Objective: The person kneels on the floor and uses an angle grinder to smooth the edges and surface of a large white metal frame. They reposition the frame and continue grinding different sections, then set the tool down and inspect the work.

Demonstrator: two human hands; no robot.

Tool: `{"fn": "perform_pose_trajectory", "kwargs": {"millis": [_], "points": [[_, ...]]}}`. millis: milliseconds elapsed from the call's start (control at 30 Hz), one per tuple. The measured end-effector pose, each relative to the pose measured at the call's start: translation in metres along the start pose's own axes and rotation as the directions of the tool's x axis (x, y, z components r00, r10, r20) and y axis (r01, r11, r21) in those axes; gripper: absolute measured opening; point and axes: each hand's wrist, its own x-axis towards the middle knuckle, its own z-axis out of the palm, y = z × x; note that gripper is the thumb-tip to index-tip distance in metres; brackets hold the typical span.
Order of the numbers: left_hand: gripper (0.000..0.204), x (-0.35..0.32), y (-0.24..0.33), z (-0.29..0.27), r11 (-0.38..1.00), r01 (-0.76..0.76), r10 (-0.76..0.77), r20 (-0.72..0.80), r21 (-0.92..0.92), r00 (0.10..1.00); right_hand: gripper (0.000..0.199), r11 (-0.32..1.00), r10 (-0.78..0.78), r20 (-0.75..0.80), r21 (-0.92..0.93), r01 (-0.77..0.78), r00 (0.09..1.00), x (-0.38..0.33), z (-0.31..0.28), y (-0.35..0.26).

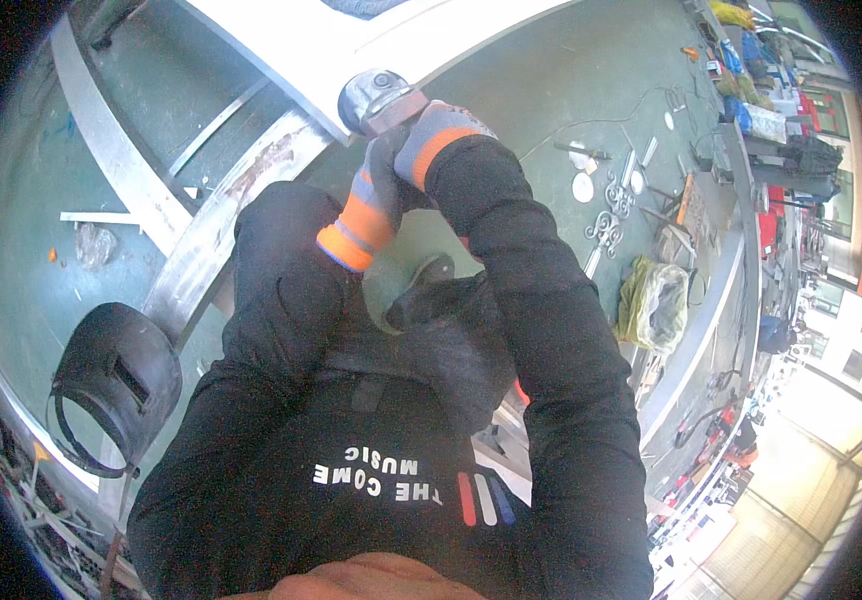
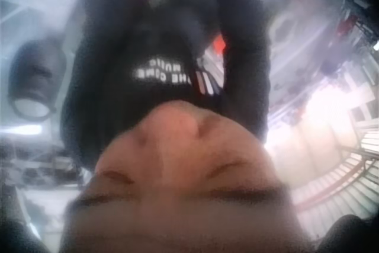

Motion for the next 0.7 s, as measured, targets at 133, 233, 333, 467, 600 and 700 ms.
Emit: {"fn": "perform_pose_trajectory", "kwargs": {"millis": [133,233,333,467,600,700], "points": [[0.053,-0.005,0.007,0.001,0.99,0.066,-0.069,-0.023,-0.124,0.997,0.044,0.997,0.053,-0.035,0.059,-0.051,0.998,-0.008,-0.005,-0.007],[0.044,-0.002,0.013,0.002,0.992,0.035,-0.04,-0.043,-0.117,0.998,0.042,0.996,0.055,-0.052,0.07,-0.051,0.997,-0.009,-0.01,-0.014],[0.04,0.002,0.009,-0.007,1.0,-0.018,0.018,0.024,0.017,1.0,0.042,0.999,0.017,-0.03,0.042,-0.015,0.999,-0.005,-0.007,-0.013],[0.039,-0.005,0.019,0.005,0.979,0.084,-0.1,-0.074,-0.188,0.992,0.044,0.999,0.038,-0.027,0.039,-0.036,0.999,-0.001,-0.004,-0.009],[0.038,-0.001,0.015,0.001,0.981,0.09,-0.095,-0.02,-0.169,0.995,0.044,0.998,-0.009,-0.026,0.056,0.01,1.0,0.002,-0.001,-0.003],[0.041,-0.005,0.021,0.005,0.998,0.014,-0.014,-0.01,-0.065,1.0,0.044,0.995,0.07,-0.044,0.073,-0.067,0.997,-0.003,-0.006,-0.008]]}}
